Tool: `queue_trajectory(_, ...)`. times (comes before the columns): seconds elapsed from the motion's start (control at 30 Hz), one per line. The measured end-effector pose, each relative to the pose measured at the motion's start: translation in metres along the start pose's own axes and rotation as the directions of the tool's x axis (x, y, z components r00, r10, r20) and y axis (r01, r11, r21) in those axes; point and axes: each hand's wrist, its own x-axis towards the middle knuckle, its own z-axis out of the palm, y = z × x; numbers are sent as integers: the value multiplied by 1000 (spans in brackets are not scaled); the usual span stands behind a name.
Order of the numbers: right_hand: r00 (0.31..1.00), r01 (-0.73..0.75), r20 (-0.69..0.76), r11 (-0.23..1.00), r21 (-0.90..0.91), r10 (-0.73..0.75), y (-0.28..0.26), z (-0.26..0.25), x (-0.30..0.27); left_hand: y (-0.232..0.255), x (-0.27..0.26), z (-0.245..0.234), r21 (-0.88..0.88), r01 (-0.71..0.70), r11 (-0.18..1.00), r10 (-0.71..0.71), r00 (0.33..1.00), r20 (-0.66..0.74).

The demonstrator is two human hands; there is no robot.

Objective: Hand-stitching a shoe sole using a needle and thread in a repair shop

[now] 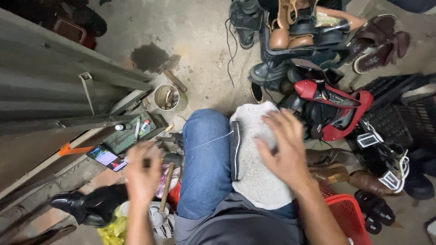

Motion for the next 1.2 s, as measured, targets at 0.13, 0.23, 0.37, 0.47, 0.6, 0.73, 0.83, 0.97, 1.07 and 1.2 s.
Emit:
queue_trajectory(0.13,971,224,76,973,53,-228,-17,4,16,82,5,39,-354,-415,838,462,885,57)
queue_trajectory(0.23,984,134,55,918,374,-167,-19,0,19,112,5,58,-422,-357,833,485,839,249)
queue_trajectory(0.37,981,-155,197,615,773,-1,-9,-17,4,102,-1,79,-481,-347,805,484,853,194)
queue_trajectory(0.47,989,-113,145,439,891,-39,-9,-6,8,108,-1,81,-524,-294,800,458,862,216)
queue_trajectory(0.6,968,-206,215,902,379,130,-5,9,11,115,0,87,-540,-298,787,469,858,209)
queue_trajectory(0.73,979,-125,171,990,68,112,1,20,6,116,2,94,-528,-276,803,457,853,251)
queue_trajectory(0.83,980,-118,164,992,35,111,10,23,-4,124,2,86,-548,-233,804,443,848,289)
queue_trajectory(0.97,971,-134,210,988,71,116,22,25,-9,120,2,101,-586,-256,769,476,840,259)
queue_trajectory(1.07,976,-118,197,986,114,94,24,26,-8,121,3,105,-609,-300,735,509,837,202)
queue_trajectory(1.2,998,-16,57,994,110,10,2,17,-11,120,1,109,-589,-313,745,512,834,204)
